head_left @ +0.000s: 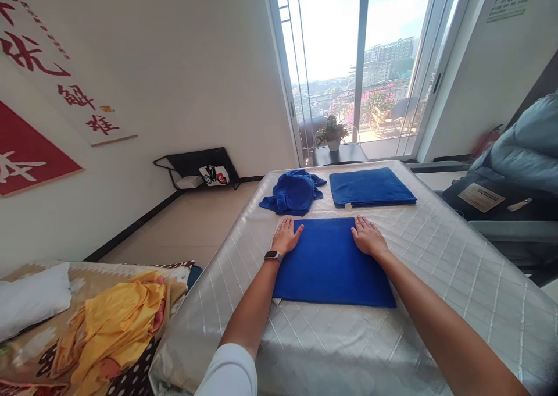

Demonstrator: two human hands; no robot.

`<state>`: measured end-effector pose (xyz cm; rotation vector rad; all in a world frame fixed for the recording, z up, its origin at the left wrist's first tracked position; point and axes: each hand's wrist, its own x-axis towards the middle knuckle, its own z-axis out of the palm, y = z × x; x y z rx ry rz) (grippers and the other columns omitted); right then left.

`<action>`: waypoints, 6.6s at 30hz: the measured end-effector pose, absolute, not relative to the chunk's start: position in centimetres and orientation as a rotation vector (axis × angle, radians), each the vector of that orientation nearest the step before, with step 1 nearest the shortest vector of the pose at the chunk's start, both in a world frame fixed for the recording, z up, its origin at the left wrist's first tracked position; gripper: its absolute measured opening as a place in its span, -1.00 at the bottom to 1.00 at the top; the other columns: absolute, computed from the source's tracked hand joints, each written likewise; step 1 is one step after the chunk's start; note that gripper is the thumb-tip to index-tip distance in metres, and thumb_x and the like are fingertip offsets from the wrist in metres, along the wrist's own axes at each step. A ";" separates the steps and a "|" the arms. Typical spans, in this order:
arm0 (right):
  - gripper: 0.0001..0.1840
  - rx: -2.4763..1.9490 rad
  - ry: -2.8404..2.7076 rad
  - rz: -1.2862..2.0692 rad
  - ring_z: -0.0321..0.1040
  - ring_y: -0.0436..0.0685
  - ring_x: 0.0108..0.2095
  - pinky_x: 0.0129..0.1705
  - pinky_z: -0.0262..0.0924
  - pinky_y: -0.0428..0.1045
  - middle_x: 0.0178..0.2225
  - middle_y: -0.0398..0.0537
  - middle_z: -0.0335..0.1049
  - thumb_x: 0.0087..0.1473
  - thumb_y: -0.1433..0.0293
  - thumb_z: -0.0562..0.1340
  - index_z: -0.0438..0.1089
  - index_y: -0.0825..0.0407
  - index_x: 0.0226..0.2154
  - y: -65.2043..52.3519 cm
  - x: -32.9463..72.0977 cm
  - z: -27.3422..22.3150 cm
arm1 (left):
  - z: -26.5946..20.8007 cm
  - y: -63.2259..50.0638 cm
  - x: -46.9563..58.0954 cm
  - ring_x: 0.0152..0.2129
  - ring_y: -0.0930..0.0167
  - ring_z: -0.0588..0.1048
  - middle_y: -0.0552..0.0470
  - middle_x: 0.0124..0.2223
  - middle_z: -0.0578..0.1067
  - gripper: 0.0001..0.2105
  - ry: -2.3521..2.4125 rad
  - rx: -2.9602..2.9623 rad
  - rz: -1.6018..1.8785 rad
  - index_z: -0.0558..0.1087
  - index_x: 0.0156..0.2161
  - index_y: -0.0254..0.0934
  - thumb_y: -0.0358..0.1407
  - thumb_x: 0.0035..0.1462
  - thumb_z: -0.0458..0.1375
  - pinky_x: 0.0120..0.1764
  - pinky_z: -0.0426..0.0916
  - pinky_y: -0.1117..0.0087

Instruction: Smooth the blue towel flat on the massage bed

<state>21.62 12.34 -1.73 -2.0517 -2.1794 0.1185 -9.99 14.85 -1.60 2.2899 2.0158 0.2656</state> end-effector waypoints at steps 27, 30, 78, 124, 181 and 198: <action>-0.28 -1.975 -2.270 0.088 -0.31 0.17 0.42 0.39 -0.32 0.09 0.43 0.09 -0.21 0.26 0.32 -0.04 -0.11 0.22 0.40 6.2 21.5 -1.4 | -0.6 9.6 10.2 0.33 0.28 0.10 -0.21 0.37 0.19 -0.44 1.389 2.719 0.426 0.15 0.35 -0.36 -0.07 0.43 -0.29 0.30 0.07 0.15; -0.30 -1.977 -2.253 0.092 -0.29 0.17 0.42 0.39 -0.32 0.09 0.43 0.10 -0.20 0.27 0.33 -0.07 -0.10 0.23 0.40 6.1 21.4 -1.3 | -1.2 9.8 10.3 0.35 0.26 0.07 -0.20 0.38 0.15 -0.43 1.412 2.679 0.356 0.10 0.37 -0.31 -0.06 0.43 -0.33 0.30 0.05 0.07; -0.28 -1.994 -2.209 0.052 -0.24 0.19 0.41 0.39 -0.28 0.15 0.42 0.10 -0.16 0.34 0.15 -0.16 -0.03 0.23 0.38 -0.6 20.4 -1.7 | -0.8 2.1 -4.9 0.38 0.28 -0.07 -0.16 0.43 0.01 -0.23 1.718 2.536 0.213 0.02 0.40 -0.40 0.13 0.36 -0.44 0.36 -0.12 0.17; -0.29 -1.851 -2.241 -0.027 -0.24 0.19 0.41 0.40 -0.23 0.20 0.41 0.04 -0.11 0.31 0.14 -0.16 0.02 0.16 0.37 -6.7 20.6 -3.8 | -1.9 -5.9 -12.5 0.38 0.21 -0.08 -0.23 0.44 -0.06 -0.26 1.983 2.427 0.224 -0.11 0.43 -0.42 0.11 0.38 -0.29 0.33 0.01 0.11; -0.28 -2.079 -2.232 0.049 -0.31 0.19 0.42 0.40 -0.29 0.16 0.43 0.10 -0.22 0.34 0.17 -0.23 -0.10 0.24 0.39 8.4 20.5 1.3 | -1.6 4.8 -10.5 0.36 0.18 0.00 -0.31 0.42 0.00 -0.16 2.076 2.288 0.283 0.03 0.38 -0.53 0.17 0.33 -0.42 0.33 -0.04 0.16; -0.27 -2.038 -2.147 0.046 -0.26 0.23 0.41 0.39 -0.28 0.14 0.42 0.17 -0.14 0.34 0.18 -0.20 -0.06 0.31 0.38 11.0 20.5 -1.7 | 1.2 4.3 -3.2 0.31 0.32 0.15 -0.18 0.36 0.21 -0.35 1.522 2.734 0.414 0.17 0.34 -0.36 0.07 0.41 -0.28 0.30 0.10 0.25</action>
